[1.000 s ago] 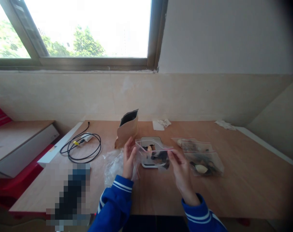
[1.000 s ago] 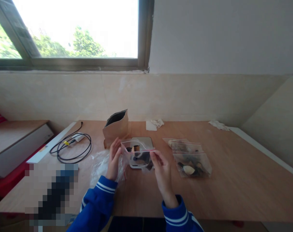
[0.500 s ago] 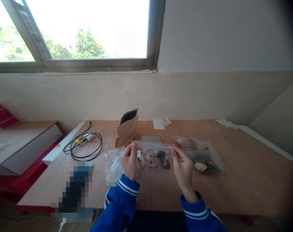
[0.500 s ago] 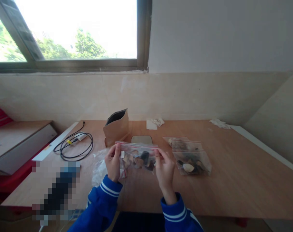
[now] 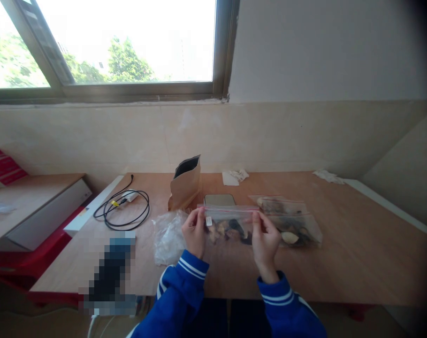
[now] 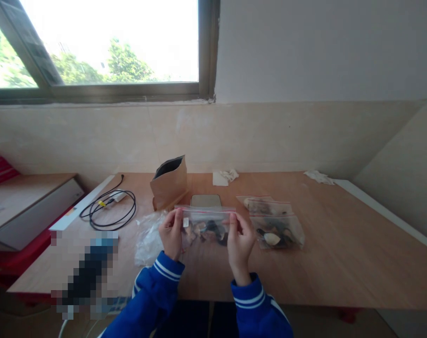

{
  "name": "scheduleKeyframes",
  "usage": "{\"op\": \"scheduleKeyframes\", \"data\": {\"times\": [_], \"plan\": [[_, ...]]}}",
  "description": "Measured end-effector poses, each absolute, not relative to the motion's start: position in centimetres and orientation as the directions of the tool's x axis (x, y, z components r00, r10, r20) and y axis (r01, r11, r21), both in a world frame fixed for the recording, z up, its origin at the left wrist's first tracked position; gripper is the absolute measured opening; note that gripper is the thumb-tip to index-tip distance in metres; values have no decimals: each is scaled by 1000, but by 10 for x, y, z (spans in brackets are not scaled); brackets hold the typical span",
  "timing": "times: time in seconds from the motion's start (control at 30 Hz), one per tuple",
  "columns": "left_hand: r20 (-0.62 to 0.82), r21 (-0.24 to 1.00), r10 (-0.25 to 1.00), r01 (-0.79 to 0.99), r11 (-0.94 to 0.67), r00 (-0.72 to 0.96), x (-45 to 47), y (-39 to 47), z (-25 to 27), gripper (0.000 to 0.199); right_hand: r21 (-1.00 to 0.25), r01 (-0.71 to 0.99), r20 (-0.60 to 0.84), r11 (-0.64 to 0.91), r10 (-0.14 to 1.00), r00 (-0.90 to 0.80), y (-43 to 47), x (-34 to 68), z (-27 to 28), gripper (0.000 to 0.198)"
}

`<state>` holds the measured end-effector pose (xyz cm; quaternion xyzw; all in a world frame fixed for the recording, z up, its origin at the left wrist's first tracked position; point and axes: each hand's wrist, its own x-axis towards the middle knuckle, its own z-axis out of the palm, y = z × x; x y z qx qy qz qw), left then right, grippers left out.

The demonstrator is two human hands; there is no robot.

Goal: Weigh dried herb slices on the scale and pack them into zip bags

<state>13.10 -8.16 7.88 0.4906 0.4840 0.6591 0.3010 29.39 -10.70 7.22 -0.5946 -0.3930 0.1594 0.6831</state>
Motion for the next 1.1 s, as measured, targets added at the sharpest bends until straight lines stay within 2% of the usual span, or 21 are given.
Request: {"op": "scheduleKeyframes", "data": {"times": [0.1, 0.17, 0.33, 0.53, 0.73, 0.87, 0.97, 1.1], "plan": [[340, 938, 912, 6, -347, -230, 129, -74, 69, 31, -965, 136, 261, 226, 761, 594, -106, 300, 66, 47], [318, 943, 935, -48, -329, -158, 127, -72, 61, 31, -967, 106, 253, 233, 796, 550, -107, 302, 64, 46], [222, 962, 971, -138, -233, -93, 126, -77, 39, 45, -965, 116, 257, 234, 766, 590, -113, 298, 50, 48], [301, 953, 948, 11, -301, -105, 124, -77, 20, 34, -983, 77, 175, 165, 752, 635, -118, 290, 21, 48], [286, 957, 954, 79, -279, -91, 122, -80, 18, 34, -980, 127, 197, 151, 774, 602, -116, 298, 17, 49], [325, 937, 945, 147, -316, -42, 121, -83, 25, 31, -986, 108, 166, 127, 799, 578, -114, 309, 13, 51], [325, 939, 946, 122, -322, -6, 123, -85, 27, 28, -991, 75, 133, 111, 788, 601, -115, 315, 9, 53], [295, 955, 953, 65, -290, -69, 125, -85, 26, 25, -988, 74, 152, 135, 783, 603, -115, 320, 7, 50]]}}
